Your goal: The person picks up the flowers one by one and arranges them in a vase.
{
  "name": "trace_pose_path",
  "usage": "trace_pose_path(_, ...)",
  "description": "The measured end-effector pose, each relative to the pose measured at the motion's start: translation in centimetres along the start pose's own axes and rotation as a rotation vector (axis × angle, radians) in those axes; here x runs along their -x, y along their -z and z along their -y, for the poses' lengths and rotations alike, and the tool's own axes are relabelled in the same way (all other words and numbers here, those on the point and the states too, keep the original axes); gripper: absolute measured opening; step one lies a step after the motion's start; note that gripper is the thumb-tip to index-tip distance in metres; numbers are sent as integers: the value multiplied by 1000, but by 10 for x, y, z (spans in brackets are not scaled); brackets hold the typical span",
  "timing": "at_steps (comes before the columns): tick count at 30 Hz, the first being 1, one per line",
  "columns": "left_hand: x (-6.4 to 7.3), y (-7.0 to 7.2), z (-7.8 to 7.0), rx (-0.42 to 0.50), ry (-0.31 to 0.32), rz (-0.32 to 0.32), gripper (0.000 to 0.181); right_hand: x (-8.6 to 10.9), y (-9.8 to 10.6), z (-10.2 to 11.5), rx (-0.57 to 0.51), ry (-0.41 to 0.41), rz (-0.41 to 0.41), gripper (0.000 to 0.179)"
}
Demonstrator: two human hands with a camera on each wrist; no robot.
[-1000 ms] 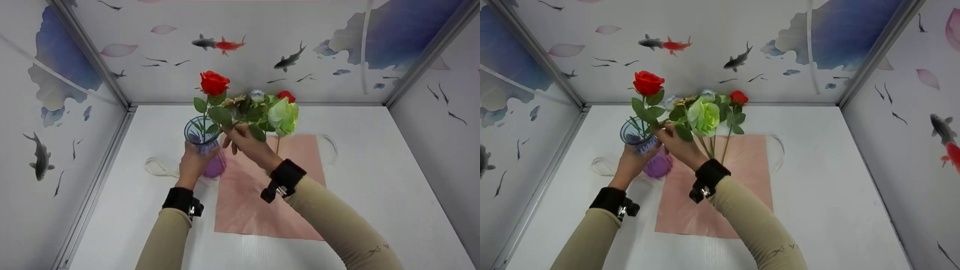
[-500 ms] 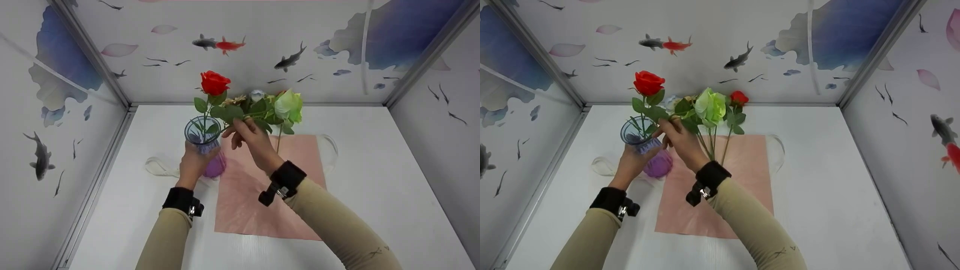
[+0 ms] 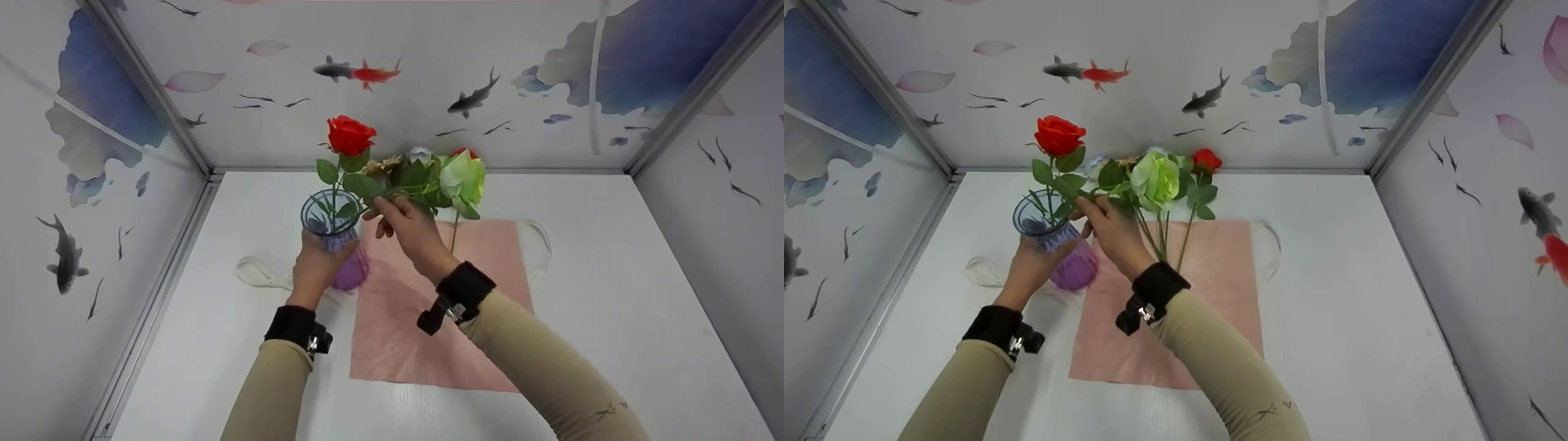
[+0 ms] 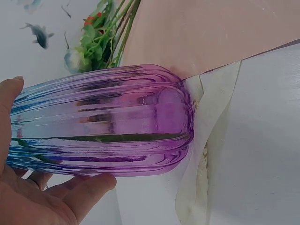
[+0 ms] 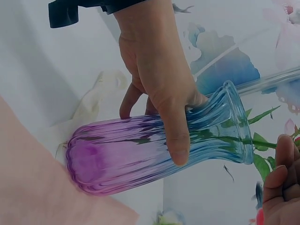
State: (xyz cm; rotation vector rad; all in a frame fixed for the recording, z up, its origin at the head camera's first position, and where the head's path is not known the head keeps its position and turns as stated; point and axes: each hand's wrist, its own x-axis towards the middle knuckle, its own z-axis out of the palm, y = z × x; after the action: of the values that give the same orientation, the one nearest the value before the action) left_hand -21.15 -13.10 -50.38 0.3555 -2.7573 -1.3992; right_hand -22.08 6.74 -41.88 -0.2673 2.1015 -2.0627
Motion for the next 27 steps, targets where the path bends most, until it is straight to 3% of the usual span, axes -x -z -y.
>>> trace_pose_path(9,-1,0,0,-16,21,12,106,-11,3,1,67,-10,-19,31)
trace_pose_path(17,0,0,1,-4,4,2,104,-19,3,2,49,-17,4,30)
trace_pose_path(27,0,1,0,-16,13,24,106,-19,-9,-1,308,42,35,36)
